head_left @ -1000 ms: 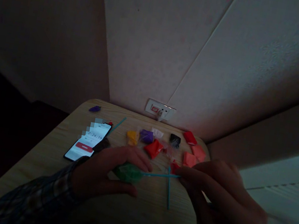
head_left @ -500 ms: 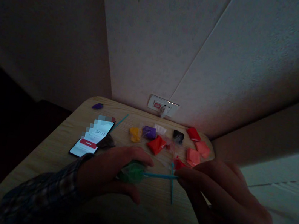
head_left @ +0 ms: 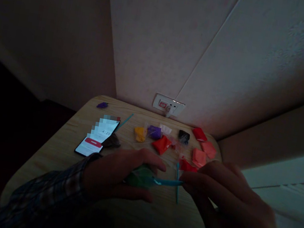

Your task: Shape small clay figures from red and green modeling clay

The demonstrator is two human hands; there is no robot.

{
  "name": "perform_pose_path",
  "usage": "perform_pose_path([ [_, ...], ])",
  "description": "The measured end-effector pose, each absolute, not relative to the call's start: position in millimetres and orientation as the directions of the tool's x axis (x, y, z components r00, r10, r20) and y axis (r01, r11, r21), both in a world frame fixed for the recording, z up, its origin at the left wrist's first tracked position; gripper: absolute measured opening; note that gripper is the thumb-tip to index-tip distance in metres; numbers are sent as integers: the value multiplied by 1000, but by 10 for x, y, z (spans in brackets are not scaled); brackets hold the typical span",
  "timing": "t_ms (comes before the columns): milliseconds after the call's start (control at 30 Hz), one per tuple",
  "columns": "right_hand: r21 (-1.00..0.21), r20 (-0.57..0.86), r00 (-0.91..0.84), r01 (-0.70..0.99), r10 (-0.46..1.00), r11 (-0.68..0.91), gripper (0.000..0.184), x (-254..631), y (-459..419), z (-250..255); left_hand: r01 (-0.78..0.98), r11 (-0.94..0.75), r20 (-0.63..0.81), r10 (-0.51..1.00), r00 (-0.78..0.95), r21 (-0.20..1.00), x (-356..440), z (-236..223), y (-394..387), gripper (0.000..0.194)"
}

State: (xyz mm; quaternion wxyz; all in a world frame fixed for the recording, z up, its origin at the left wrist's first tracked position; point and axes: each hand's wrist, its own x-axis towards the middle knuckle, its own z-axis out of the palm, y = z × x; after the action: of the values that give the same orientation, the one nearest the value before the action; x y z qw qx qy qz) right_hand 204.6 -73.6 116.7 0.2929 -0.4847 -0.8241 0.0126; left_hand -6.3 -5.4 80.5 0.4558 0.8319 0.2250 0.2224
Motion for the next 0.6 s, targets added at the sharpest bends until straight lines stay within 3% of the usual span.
perform_pose_path([
  [300,-350,438,-361,776,824,526,18,2064,-717,1206,145,-441,140,551,823,885,-83,844,-64,41],
  [600,-320,406,-403,778,820,541,20,2076,-733,1239,132,-442,122,502,856,887,-69,864,-45,44],
])
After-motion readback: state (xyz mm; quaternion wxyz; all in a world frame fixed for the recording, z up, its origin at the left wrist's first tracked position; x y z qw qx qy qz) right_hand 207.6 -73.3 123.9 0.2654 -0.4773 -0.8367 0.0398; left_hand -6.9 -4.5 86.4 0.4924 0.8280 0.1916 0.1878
